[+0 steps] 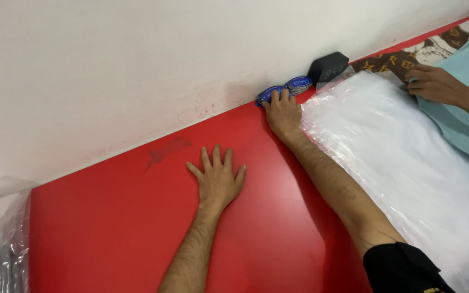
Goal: Folding a light blue t-shirt and placing it into a clear plastic packaging bag on a red surface.
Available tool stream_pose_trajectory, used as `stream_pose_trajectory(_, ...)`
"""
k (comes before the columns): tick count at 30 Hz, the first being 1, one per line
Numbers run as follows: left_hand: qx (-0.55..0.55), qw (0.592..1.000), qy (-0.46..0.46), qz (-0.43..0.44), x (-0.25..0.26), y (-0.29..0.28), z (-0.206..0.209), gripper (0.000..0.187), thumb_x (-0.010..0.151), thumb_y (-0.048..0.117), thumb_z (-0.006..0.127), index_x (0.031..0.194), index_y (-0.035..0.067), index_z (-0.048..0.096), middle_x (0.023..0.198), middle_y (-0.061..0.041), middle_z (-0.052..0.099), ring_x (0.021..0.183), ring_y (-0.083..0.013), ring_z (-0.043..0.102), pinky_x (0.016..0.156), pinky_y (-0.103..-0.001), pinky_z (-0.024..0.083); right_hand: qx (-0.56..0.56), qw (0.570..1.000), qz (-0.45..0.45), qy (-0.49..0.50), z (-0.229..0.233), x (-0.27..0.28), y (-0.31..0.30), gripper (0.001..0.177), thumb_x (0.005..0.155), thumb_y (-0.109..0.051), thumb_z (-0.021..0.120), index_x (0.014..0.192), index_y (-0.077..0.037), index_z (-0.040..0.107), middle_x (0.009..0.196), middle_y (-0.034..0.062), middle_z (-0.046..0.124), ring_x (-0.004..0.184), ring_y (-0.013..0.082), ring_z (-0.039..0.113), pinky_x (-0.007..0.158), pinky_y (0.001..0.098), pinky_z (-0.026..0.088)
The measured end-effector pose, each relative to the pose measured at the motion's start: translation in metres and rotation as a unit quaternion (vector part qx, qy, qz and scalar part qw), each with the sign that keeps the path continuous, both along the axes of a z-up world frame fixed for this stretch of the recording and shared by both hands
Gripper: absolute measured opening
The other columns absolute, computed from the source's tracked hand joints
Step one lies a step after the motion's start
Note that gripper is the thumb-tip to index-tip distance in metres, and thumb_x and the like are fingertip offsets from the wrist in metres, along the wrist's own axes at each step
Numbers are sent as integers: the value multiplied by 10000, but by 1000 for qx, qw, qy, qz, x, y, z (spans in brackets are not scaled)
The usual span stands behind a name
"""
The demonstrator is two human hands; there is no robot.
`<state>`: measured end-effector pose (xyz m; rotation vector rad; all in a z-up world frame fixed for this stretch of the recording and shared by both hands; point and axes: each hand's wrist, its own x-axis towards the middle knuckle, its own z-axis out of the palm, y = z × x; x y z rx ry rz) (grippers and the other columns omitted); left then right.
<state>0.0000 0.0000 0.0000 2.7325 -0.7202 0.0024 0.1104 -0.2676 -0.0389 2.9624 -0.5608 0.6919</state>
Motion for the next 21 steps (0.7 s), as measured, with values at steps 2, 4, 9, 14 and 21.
stream_pose_trajectory(2,3,1000,0,2,1,-1,-3,638,1013,496,489,1509,94,475,1569,-254,387,1500,-528,234,1037,-891,86,-15,1000,1,-19,-9,6,-4,401,997,-463,659,1185,-120,575,1097,80,531,1014,332,651,797,496,583)
stream_pose_trajectory(4,6,1000,1,2,1,-1,-3,640,1013,503,480,1511,100,475,1574,-245,385,1501,-523,240,1043,-885,81,-30,999,1,-37,-14,8,-5,407,970,-467,693,1166,-129,576,1078,65,528,984,313,660,766,476,588)
stream_pose_trajectory(9,8,1000,-2,9,-1,-1,-3,644,1003,501,507,1524,125,464,1586,-221,379,1506,-509,238,1048,-872,112,-129,988,20,-88,-10,-4,10,450,868,-461,783,1147,-171,582,1012,39,541,925,277,658,710,436,573)
stream_pose_trajectory(14,-15,1000,-5,18,-2,2,-11,620,1015,508,488,1512,137,487,1590,-190,398,1520,-462,256,1081,-846,99,-79,989,103,-76,-25,-33,50,222,963,-363,663,1064,-169,621,976,42,557,930,281,668,705,406,566)
stream_pose_trajectory(21,-37,999,-17,32,-21,22,-23,570,1031,469,498,1480,118,521,1574,-162,443,1520,-359,331,1178,-742,170,87,977,174,82,-31,-79,82,379,1091,-402,440,1278,-132,628,1350,150,564,1389,377,516,1121,495,435)
